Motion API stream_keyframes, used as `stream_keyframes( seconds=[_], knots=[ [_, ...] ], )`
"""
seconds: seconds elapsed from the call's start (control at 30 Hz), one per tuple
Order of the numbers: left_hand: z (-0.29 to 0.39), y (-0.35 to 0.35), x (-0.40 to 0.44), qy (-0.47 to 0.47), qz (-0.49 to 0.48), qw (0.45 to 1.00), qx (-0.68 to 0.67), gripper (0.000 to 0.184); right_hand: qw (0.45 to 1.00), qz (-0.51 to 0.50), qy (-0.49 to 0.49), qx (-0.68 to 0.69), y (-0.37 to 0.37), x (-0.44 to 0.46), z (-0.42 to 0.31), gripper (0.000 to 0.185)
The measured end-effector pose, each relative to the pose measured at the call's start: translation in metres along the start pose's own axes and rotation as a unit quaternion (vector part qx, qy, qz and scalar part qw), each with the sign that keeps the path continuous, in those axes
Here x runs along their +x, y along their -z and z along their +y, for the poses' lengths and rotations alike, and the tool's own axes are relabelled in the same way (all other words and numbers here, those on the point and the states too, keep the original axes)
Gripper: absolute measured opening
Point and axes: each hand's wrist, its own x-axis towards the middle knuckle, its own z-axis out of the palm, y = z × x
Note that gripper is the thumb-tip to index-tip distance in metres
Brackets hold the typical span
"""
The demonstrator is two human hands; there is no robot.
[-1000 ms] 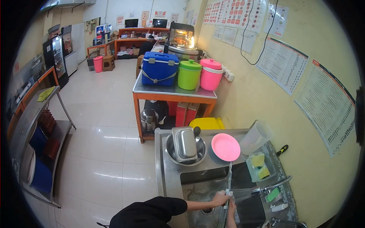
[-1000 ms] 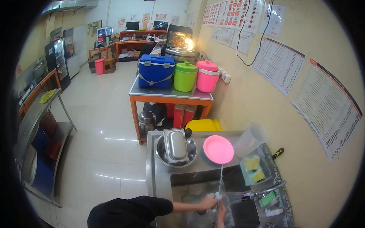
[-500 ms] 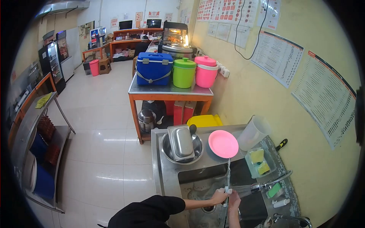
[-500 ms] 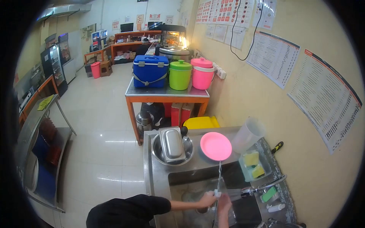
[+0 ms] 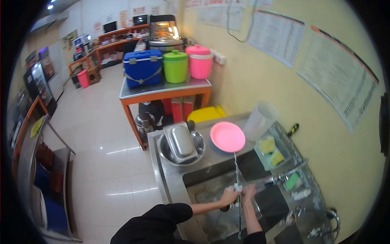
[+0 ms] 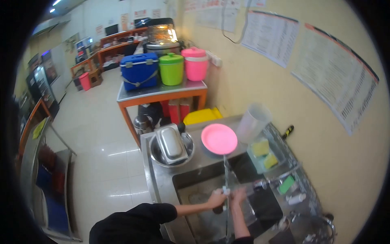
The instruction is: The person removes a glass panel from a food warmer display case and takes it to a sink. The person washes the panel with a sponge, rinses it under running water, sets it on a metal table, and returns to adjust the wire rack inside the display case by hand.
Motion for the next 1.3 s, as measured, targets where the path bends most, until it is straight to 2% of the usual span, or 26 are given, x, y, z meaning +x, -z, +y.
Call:
stream_keyframes(
  seconds=[0.03, 0.07, 0.1, 0.13, 0.17, 0.2, 0.23, 0.27, 0.3, 0.33, 0.37, 0.4, 0.43, 0.47, 0.53, 0.57, 0.67, 0.77, 0.87, 0.9, 0.97, 1.03, 1.17, 1.27, 1.3],
  knots=[
    [0.002, 0.002, -0.003, -0.012, 0.007, 1.0, 0.025, 0.043, 0.989, -0.052, 0.103, -0.087, 0.058, 0.056, 0.053, 0.023],
    [-0.009, -0.002, 0.002, -0.051, 0.039, 0.997, 0.047, 0.043, 0.995, 0.041, 0.025, -0.083, 0.016, 0.017, 0.018, 0.002],
    [-0.014, -0.001, 0.004, -0.062, 0.035, 0.996, 0.056, 0.041, 0.98, 0.092, 0.056, -0.169, 0.007, 0.012, 0.02, 0.014],
    [-0.028, 0.0, 0.01, -0.109, 0.042, 0.989, 0.089, 0.039, 0.97, 0.072, 0.108, -0.203, 0.011, 0.01, 0.028, 0.022],
    [-0.026, 0.003, 0.01, -0.055, 0.027, 0.995, 0.075, 0.037, 0.978, 0.014, 0.052, -0.202, 0.024, 0.01, 0.036, 0.026],
    [-0.035, 0.004, 0.013, -0.017, 0.044, 0.992, 0.116, 0.039, 0.913, -0.105, 0.21, -0.333, 0.037, 0.006, 0.048, 0.03],
    [-0.023, 0.01, 0.006, -0.019, 0.029, 0.995, 0.094, 0.04, 0.929, -0.221, 0.173, -0.243, 0.035, -0.016, 0.05, 0.034],
    [-0.023, 0.014, 0.003, -0.049, 0.034, 0.994, 0.095, 0.039, 0.892, -0.222, 0.177, -0.351, 0.034, -0.036, 0.037, 0.036],
    [-0.032, 0.014, 0.006, -0.029, 0.045, 0.997, 0.06, 0.038, 0.847, -0.218, 0.171, -0.453, 0.034, -0.049, 0.026, 0.038],
    [-0.023, 0.015, -0.002, -0.069, 0.077, 0.986, 0.133, 0.038, 0.859, -0.185, 0.125, -0.46, 0.046, -0.045, 0.036, 0.041],
    [-0.013, 0.013, -0.007, -0.047, 0.078, 0.986, 0.143, 0.039, 0.871, -0.154, 0.074, -0.461, 0.06, -0.036, 0.051, 0.043],
    [-0.033, 0.017, 0.003, -0.027, 0.05, 0.99, 0.128, 0.043, 0.843, -0.148, 0.01, -0.517, 0.063, -0.018, 0.055, 0.044],
    [-0.012, 0.013, -0.006, -0.002, 0.036, 0.992, 0.124, 0.047, 0.809, -0.149, -0.058, -0.565, 0.062, -0.001, 0.061, 0.046],
    [-0.025, 0.012, 0.004, 0.043, 0.034, 0.998, 0.011, 0.05, 0.828, -0.138, -0.036, -0.542, 0.054, 0.012, 0.077, 0.046],
    [-0.004, 0.007, -0.008, 0.098, 0.011, 0.995, -0.028, 0.055, 0.862, -0.134, 0.039, -0.488, 0.031, 0.01, 0.071, 0.041],
    [-0.028, 0.019, 0.007, 0.08, -0.032, 0.996, -0.035, 0.061, 0.874, -0.14, 0.087, -0.457, 0.014, -0.011, 0.049, 0.038],
    [-0.011, 0.011, -0.006, 0.063, 0.003, 0.998, -0.015, 0.063, 0.885, -0.182, 0.184, -0.388, 0.037, -0.032, 0.05, 0.041],
    [-0.001, 0.005, -0.01, 0.03, -0.029, 0.998, 0.056, 0.063, 0.809, -0.166, 0.057, -0.561, 0.075, 0.014, 0.071, 0.042],
    [0.01, -0.013, -0.007, 0.071, -0.005, 0.997, -0.015, 0.062, 0.862, -0.187, -0.078, -0.465, 0.035, 0.01, 0.016, 0.042],
    [0.009, -0.016, -0.004, 0.054, -0.008, 0.998, -0.005, 0.061, 0.877, -0.191, -0.067, -0.435, 0.025, 0.007, 0.011, 0.041],
    [0.004, -0.016, 0.001, 0.023, -0.014, 0.999, 0.019, 0.059, 0.91, -0.177, 0.017, -0.374, 0.024, -0.003, 0.014, 0.039],
    [0.015, -0.026, -0.001, 0.048, -0.008, 0.999, 0.001, 0.057, 0.929, -0.145, 0.059, -0.335, 0.039, -0.005, 0.02, 0.037],
    [0.02, -0.04, 0.013, 0.062, -0.038, 0.997, -0.013, 0.051, 0.952, -0.051, 0.053, -0.299, 0.054, 0.009, 0.014, 0.035],
    [0.017, -0.051, 0.021, 0.032, -0.033, 0.999, -0.011, 0.047, 0.96, -0.041, 0.051, -0.274, 0.031, 0.026, -0.011, 0.031],
    [0.016, -0.05, 0.027, 0.036, -0.06, 0.997, 0.021, 0.044, 0.956, -0.045, 0.018, -0.288, 0.02, 0.032, -0.014, 0.03]
  ],
)
